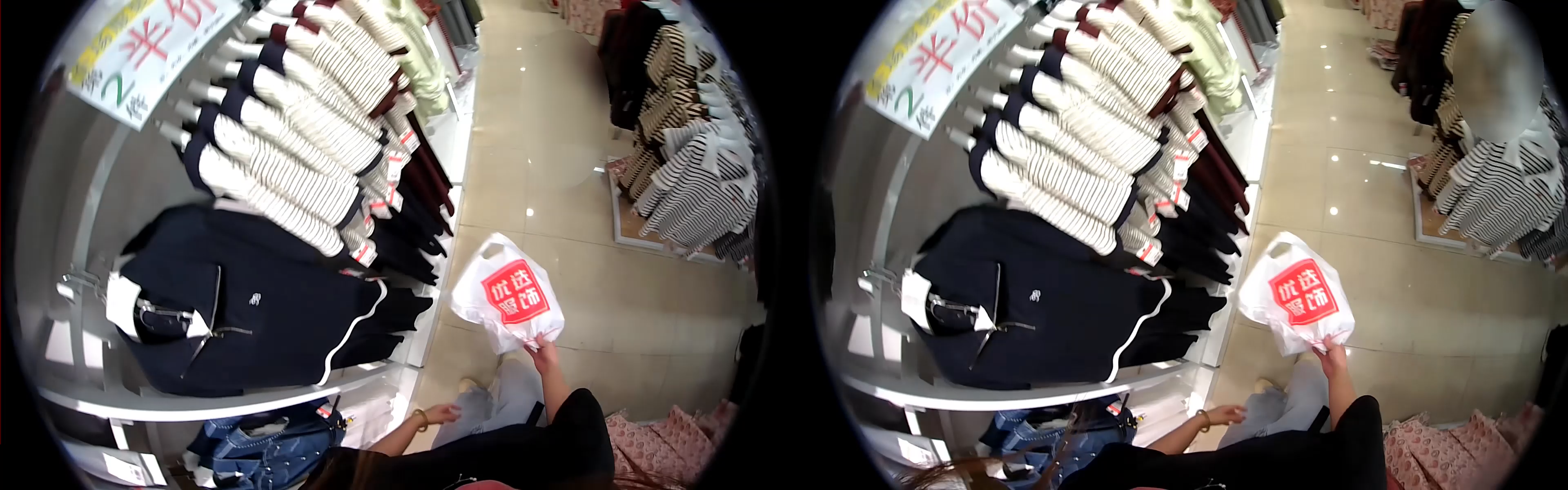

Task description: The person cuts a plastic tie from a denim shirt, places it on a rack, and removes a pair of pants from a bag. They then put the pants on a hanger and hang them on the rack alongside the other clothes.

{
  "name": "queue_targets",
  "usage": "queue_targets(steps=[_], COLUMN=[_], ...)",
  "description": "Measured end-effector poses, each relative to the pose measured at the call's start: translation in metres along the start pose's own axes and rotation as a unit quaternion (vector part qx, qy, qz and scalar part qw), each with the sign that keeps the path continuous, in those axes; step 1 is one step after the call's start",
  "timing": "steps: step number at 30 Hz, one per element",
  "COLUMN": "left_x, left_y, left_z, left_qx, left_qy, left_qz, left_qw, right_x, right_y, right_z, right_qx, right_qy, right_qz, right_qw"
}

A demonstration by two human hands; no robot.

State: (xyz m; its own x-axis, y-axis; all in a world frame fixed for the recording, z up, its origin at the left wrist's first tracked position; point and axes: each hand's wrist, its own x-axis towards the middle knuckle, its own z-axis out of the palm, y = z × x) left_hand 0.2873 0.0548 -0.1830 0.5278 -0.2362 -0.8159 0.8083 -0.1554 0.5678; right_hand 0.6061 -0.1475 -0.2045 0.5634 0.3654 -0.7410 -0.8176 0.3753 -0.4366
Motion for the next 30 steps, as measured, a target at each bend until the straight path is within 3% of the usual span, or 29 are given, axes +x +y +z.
queue_targets(steps=[1, 3, 5, 7, 9, 11, 12, 13, 14, 15, 17, 19, 21, 23, 24, 26, 30], left_x=[-0.011, 0.000, -0.011, 0.002, 0.014, 0.034, 0.041, 0.026, 0.029, 0.033, 0.029, 0.026, 0.028, 0.043, 0.052, 0.073, 0.107], left_y=[0.033, 0.063, 0.152, 0.203, 0.282, 0.348, 0.378, 0.437, 0.457, 0.477, 0.521, 0.544, 0.560, 0.560, 0.563, 0.574, 0.590], left_z=[-0.023, -0.072, -0.102, -0.144, -0.162, -0.155, -0.155, -0.141, -0.133, -0.130, -0.123, -0.132, -0.147, -0.169, -0.181, -0.206, -0.268], left_qx=[-0.126, 0.043, 0.035, 0.120, 0.431, 0.198, 0.337, 0.302, 0.094, -0.051, -0.219, -0.280, -0.261, -0.314, -0.314, -0.388, -0.485], left_qy=[0.030, 0.230, 0.458, 0.468, 0.525, 0.558, 0.572, 0.550, 0.508, 0.439, 0.402, 0.339, 0.283, 0.275, 0.278, 0.388, 0.355], left_qz=[0.024, 0.100, 0.225, 0.275, 0.252, 0.311, 0.297, 0.350, 0.409, 0.521, 0.530, 0.542, 0.534, 0.456, 0.457, 0.300, 0.301], left_qw=[0.991, 0.967, 0.859, 0.832, 0.689, 0.744, 0.686, 0.696, 0.752, 0.730, 0.714, 0.716, 0.752, 0.786, 0.785, 0.780, 0.741], right_x=[-0.006, -0.022, -0.019, -0.013, 0.006, 0.011, 0.017, 0.023, 0.028, 0.036, 0.058, 0.074, 0.090, 0.104, 0.112, 0.133, 0.182], right_y=[-0.020, -0.061, -0.097, -0.146, -0.195, -0.249, -0.274, -0.301, -0.323, -0.343, -0.369, -0.389, -0.403, -0.416, -0.421, -0.430, -0.453], right_z=[0.015, 0.037, 0.046, 0.042, 0.039, 0.041, 0.040, 0.037, 0.041, 0.036, 0.029, 0.033, 0.048, 0.064, 0.072, 0.088, 0.122], right_qx=[0.012, -0.001, 0.034, 0.049, 0.017, 0.027, 0.013, -0.006, -0.012, -0.024, -0.031, -0.058, -0.033, -0.037, -0.038, -0.038, -0.033], right_qy=[-0.053, -0.088, -0.152, -0.163, -0.204, -0.186, -0.186, -0.185, -0.160, -0.155, -0.131, -0.130, -0.134, -0.138, -0.140, -0.151, -0.187], right_qz=[-0.005, -0.028, -0.028, -0.013, -0.011, -0.003, -0.012, -0.023, -0.060, -0.054, -0.049, -0.059, -0.074, -0.063, -0.055, -0.050, -0.048], right_qw=[0.999, 0.996, 0.987, 0.985, 0.979, 0.982, 0.982, 0.982, 0.985, 0.986, 0.990, 0.988, 0.988, 0.988, 0.988, 0.987, 0.981])
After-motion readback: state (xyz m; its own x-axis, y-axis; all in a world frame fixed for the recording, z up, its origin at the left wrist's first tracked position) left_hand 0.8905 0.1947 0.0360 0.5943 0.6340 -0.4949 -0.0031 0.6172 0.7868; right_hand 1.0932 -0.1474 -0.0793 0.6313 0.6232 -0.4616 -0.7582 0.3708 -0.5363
